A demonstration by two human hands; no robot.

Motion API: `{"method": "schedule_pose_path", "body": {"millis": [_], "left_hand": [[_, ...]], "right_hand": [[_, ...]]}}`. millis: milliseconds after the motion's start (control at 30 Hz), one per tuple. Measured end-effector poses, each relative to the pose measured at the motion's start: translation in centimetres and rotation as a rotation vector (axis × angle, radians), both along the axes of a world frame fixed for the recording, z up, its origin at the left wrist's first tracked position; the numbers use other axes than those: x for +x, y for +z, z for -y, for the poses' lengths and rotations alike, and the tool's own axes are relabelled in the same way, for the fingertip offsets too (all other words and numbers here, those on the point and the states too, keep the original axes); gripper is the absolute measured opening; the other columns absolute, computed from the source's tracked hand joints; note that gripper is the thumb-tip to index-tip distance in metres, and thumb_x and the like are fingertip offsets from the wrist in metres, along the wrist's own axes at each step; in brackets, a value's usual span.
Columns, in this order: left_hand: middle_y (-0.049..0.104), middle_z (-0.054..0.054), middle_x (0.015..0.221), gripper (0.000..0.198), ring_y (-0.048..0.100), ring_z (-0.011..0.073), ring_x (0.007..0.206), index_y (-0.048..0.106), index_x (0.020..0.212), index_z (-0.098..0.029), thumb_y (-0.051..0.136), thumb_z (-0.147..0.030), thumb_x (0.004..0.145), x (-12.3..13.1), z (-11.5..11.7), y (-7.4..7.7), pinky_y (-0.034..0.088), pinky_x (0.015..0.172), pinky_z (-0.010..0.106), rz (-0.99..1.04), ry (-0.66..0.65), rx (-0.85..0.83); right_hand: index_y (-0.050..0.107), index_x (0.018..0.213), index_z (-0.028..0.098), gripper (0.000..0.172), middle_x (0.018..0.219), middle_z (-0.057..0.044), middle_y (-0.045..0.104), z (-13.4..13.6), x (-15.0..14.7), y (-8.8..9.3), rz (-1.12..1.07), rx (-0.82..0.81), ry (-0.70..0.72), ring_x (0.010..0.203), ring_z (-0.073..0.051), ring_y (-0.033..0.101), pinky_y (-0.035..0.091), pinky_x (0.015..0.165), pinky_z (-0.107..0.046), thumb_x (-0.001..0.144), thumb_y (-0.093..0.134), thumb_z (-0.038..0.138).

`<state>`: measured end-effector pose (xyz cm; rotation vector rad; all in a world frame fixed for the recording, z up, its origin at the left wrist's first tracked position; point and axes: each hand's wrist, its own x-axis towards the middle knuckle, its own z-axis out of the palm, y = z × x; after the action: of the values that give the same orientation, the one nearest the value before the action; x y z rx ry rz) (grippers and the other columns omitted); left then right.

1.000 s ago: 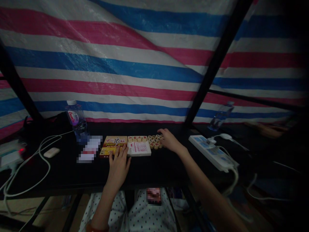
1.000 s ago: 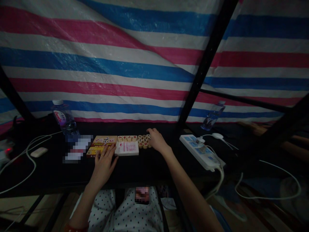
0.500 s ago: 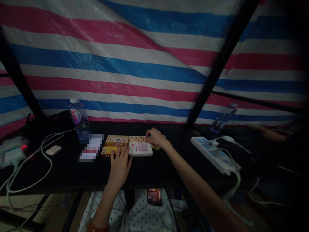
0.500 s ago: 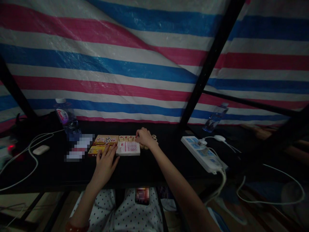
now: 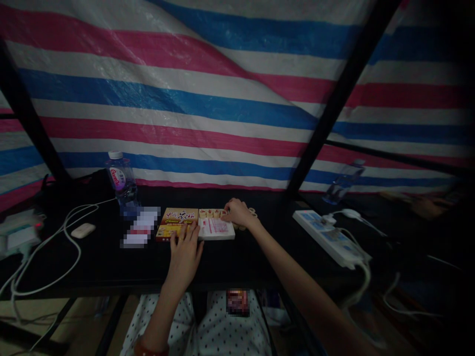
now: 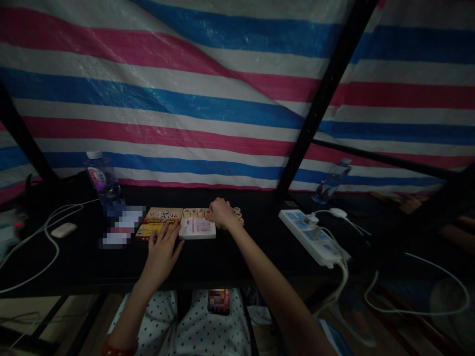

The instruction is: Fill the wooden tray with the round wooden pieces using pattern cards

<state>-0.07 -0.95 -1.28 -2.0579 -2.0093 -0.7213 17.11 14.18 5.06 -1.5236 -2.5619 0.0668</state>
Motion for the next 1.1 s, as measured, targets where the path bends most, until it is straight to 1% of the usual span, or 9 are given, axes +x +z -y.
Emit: {"method": "schedule_pose_path", "body": {"millis": [167,300,433,500,633,733,900,1000,1100], "left_hand": [[0.043,0.008,0.143,0.042,0.034,0.0292,0.133,0.045,0.133,-0.020,0.037,-0.027,0.092,0.0,-0.1,0.0,0.026,0.106,0.056,-0.009,0.005,-0.009],[0.043,0.010,0.142,0.042,0.034,0.0287,0.133,0.044,0.133,-0.020,0.039,-0.027,0.091,-0.1,-0.1,-0.2,0.025,0.106,0.056,-0.014,0.005,-0.006],[0.043,0.009,0.142,0.042,0.033,0.0284,0.134,0.045,0.133,-0.021,0.039,-0.027,0.092,0.0,0.0,-0.1,0.026,0.106,0.056,-0.007,0.004,-0.008],[0.043,0.008,0.143,0.042,0.033,0.0281,0.134,0.045,0.133,-0.021,0.038,-0.027,0.092,0.0,0.1,0.0,0.026,0.106,0.055,-0.002,0.007,-0.012],[0.043,0.008,0.143,0.042,0.032,0.0284,0.135,0.044,0.133,-0.020,0.038,-0.026,0.092,0.1,0.1,0.1,0.025,0.107,0.056,-0.002,0.006,-0.026],[0.043,0.007,0.142,0.041,0.033,0.0285,0.134,0.045,0.132,-0.021,0.038,-0.026,0.092,0.1,0.0,0.1,0.025,0.107,0.055,0.000,0.010,-0.020],[0.043,0.008,0.143,0.041,0.032,0.0280,0.135,0.045,0.131,-0.021,0.039,-0.026,0.091,0.0,0.0,-0.1,0.026,0.106,0.055,0.001,0.002,-0.013],[0.043,0.008,0.143,0.041,0.032,0.0281,0.135,0.045,0.131,-0.021,0.039,-0.026,0.092,-0.1,0.0,-0.1,0.026,0.106,0.055,0.000,-0.003,-0.012],[0.043,0.007,0.143,0.041,0.032,0.0281,0.134,0.045,0.132,-0.020,0.038,-0.025,0.092,0.0,0.1,0.0,0.026,0.106,0.055,-0.005,0.000,-0.013]], "right_hand": [[0.070,0.087,0.017,0.024,0.104,-0.012,0.061,-0.2,0.1,-0.3,-0.055,-0.010,0.003,0.100,-0.026,0.054,0.039,0.084,-0.035,0.070,0.070,0.033],[0.069,0.088,0.019,0.024,0.105,-0.008,0.061,0.4,0.9,0.3,-0.178,0.051,-0.008,0.100,-0.024,0.055,0.040,0.084,-0.033,0.070,0.070,0.034],[0.067,0.089,0.018,0.024,0.093,-0.007,0.062,2.3,2.8,1.3,-0.348,0.087,-0.026,0.086,-0.019,0.059,0.043,0.073,-0.028,0.073,0.067,0.036],[0.065,0.089,0.018,0.023,0.087,-0.005,0.063,3.5,3.9,1.4,-0.425,0.055,-0.041,0.078,-0.017,0.059,0.043,0.065,-0.025,0.074,0.066,0.035],[0.062,0.088,0.019,0.023,0.074,-0.001,0.063,5.1,5.9,0.4,-0.482,-0.093,-0.094,0.064,-0.013,0.057,0.039,0.055,-0.022,0.070,0.068,0.032],[0.062,0.086,0.018,0.022,0.071,0.000,0.062,5.6,6.3,-0.9,-0.458,-0.156,-0.127,0.061,-0.013,0.055,0.036,0.052,-0.022,0.068,0.068,0.029],[0.060,0.080,0.020,0.015,0.069,0.002,0.063,6.2,6.0,-2.2,-0.433,-0.223,-0.149,0.063,-0.013,0.057,0.037,0.053,-0.021,0.068,0.066,0.025],[0.058,0.083,0.019,0.017,0.069,0.002,0.063,6.3,5.8,-2.4,-0.438,-0.227,-0.182,0.063,-0.013,0.057,0.037,0.056,-0.022,0.068,0.066,0.024],[0.056,0.085,0.019,0.020,0.071,0.002,0.064,6.2,5.7,-2.5,-0.450,-0.206,-0.177,0.066,-0.013,0.057,0.036,0.056,-0.021,0.069,0.066,0.025]]}}
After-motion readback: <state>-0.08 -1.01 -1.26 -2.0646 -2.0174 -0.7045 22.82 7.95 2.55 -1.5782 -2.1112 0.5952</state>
